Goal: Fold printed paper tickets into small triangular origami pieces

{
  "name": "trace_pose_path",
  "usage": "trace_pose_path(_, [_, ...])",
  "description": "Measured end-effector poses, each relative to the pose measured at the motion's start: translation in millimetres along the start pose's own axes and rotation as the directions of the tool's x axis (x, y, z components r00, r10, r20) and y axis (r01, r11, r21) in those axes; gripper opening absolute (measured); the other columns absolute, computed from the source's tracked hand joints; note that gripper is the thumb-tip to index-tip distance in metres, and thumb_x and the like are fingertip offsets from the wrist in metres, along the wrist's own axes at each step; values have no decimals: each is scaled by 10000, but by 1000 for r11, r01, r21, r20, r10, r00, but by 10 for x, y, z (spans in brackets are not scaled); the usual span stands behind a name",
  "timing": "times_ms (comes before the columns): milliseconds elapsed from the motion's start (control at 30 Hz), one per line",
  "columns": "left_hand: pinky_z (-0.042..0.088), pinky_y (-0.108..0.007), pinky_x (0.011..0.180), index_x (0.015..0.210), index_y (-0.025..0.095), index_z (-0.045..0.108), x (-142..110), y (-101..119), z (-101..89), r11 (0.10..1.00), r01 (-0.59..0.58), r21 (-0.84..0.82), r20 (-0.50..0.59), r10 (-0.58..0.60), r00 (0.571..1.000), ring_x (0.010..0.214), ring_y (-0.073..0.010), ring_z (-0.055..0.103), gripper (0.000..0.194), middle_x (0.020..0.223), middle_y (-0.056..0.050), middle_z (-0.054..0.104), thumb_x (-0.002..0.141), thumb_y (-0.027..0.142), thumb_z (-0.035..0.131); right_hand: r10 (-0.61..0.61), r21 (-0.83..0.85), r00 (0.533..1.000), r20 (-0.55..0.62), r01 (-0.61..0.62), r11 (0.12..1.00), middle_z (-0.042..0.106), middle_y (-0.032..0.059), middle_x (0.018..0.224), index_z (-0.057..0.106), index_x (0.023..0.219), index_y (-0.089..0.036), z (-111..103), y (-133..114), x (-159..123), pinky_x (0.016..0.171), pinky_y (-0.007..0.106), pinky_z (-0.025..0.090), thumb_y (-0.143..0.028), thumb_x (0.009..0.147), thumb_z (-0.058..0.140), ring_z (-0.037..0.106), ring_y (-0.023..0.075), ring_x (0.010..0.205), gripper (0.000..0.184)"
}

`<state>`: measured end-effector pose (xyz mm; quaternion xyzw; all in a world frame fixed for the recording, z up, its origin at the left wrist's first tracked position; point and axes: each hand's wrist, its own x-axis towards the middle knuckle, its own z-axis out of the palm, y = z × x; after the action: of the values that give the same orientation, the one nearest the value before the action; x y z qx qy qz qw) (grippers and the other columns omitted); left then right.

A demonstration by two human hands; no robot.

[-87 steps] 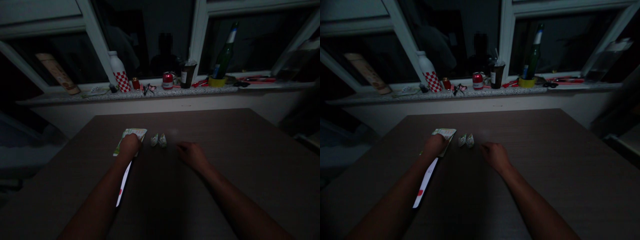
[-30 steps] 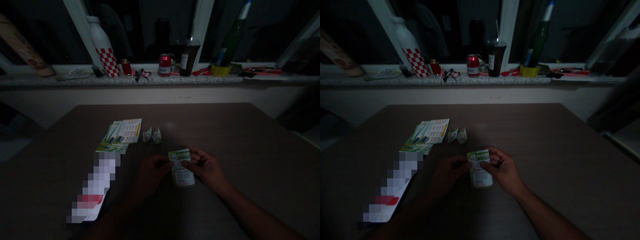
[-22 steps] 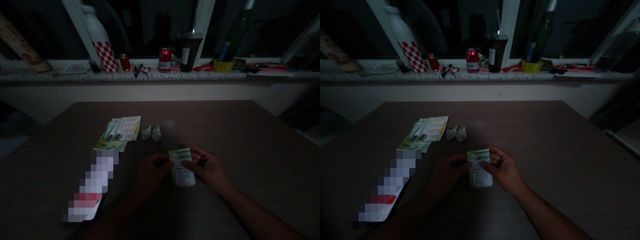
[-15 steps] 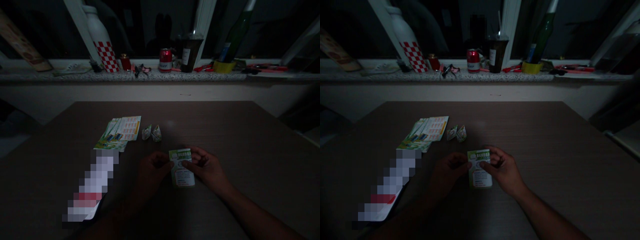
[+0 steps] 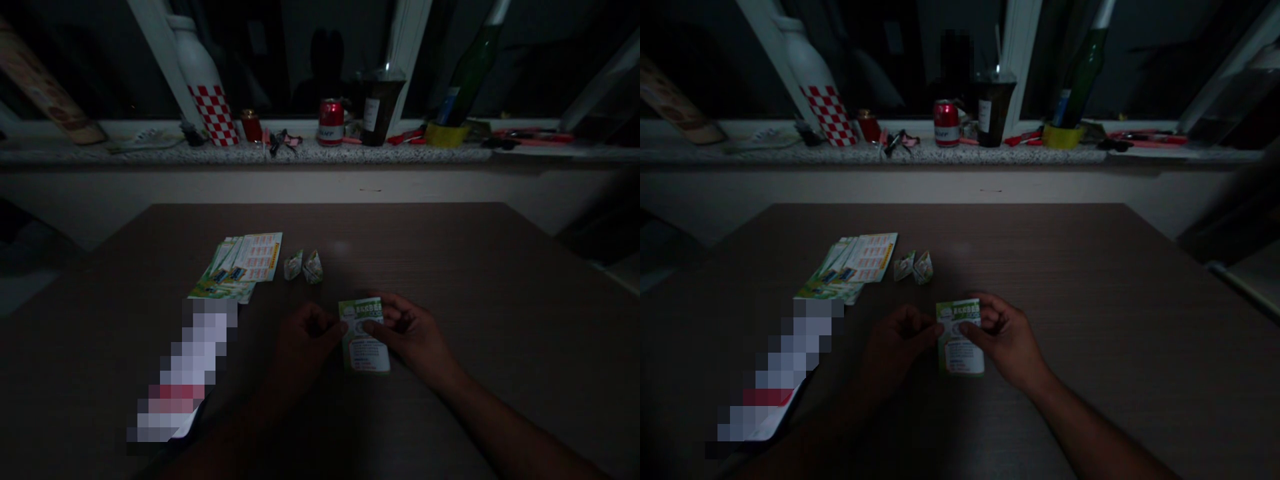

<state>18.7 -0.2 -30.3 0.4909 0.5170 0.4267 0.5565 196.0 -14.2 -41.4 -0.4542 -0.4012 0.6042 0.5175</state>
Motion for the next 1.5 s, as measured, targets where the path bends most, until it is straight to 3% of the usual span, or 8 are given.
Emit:
trace_pose_path(1300, [433, -197, 521, 589, 172, 464, 6, -26, -18, 997, -44, 69, 14, 43, 999, 569, -99, 541, 281, 669, 20, 629, 690, 242, 717, 3, 18, 1000, -3, -3, 1000, 767, 29, 883, 624, 1037, -208, 0, -3, -6, 754, 317, 568, -251, 645, 818, 725, 189, 813, 439])
trace_pose_path(1500, [401, -187, 481, 577, 175, 456, 16, -38, -9, 998, -45, 52, 3, 45, 999, 504, -78, 490, 285, 639, 35, 608, 673, 222, 720, 1, 31, 1000, 2, -1, 1000, 767, 31, 889, 629, 1032, -212, -6, 4, 1, 745, 320, 573, -256, 637, 825, 727, 191, 804, 444])
